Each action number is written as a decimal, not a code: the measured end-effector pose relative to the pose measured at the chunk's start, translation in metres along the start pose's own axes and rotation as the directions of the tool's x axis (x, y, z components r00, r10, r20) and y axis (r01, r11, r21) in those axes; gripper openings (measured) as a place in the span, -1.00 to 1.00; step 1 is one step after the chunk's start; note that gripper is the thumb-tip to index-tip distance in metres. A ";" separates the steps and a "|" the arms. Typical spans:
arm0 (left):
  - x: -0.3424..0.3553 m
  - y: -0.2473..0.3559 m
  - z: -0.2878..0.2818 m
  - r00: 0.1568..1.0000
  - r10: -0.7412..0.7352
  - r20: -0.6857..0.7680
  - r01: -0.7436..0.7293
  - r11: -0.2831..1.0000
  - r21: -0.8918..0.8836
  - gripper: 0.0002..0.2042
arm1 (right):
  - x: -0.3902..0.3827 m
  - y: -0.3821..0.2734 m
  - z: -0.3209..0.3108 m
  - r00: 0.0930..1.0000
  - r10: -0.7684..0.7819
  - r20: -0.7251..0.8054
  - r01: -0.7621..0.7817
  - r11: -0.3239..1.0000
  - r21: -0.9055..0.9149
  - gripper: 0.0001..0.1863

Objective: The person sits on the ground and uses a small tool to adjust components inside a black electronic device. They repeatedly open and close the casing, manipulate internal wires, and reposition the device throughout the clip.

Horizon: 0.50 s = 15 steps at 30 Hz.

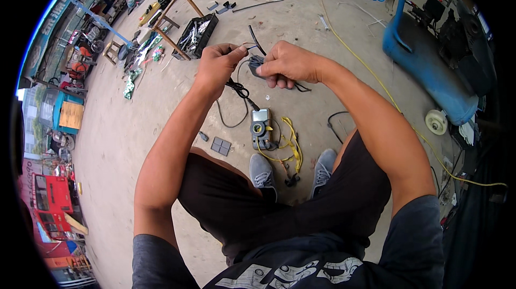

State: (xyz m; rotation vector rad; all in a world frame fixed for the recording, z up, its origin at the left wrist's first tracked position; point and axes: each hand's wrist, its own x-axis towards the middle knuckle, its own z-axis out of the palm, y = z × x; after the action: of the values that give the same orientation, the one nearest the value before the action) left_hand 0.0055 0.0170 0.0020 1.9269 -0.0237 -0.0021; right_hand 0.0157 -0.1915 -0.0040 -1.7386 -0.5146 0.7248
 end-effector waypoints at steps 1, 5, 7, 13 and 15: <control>0.000 0.001 0.000 1.000 0.002 -0.001 -0.002 1.000 -0.001 -0.77 | 0.000 0.002 0.008 0.988 0.071 0.136 -0.063 0.996 -0.064 -0.71; 0.003 0.001 -0.003 1.000 0.010 -0.001 -0.010 1.000 0.005 -0.74 | 0.031 0.051 0.054 0.885 0.221 0.409 -0.042 0.914 -0.403 -0.68; 0.004 0.003 0.001 1.000 0.016 0.010 -0.016 1.000 0.023 -0.74 | 0.048 0.087 0.077 0.889 0.121 0.441 0.164 0.815 -0.555 -0.64; 0.006 0.002 0.005 0.994 0.111 -0.021 -0.108 0.987 0.115 -0.70 | 0.087 0.149 0.156 0.876 0.330 0.351 0.136 0.530 -0.837 -0.69; 0.004 0.003 0.004 0.990 0.139 0.006 -0.139 0.984 0.116 -0.71 | 0.091 0.182 0.177 0.921 0.316 0.230 -0.006 0.600 -0.800 -0.65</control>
State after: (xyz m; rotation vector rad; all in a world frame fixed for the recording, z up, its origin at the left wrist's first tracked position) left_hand 0.0090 0.0127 0.0033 2.0383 -0.1600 0.0963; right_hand -0.0473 -0.0589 -0.2299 -2.5325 -1.0551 1.0511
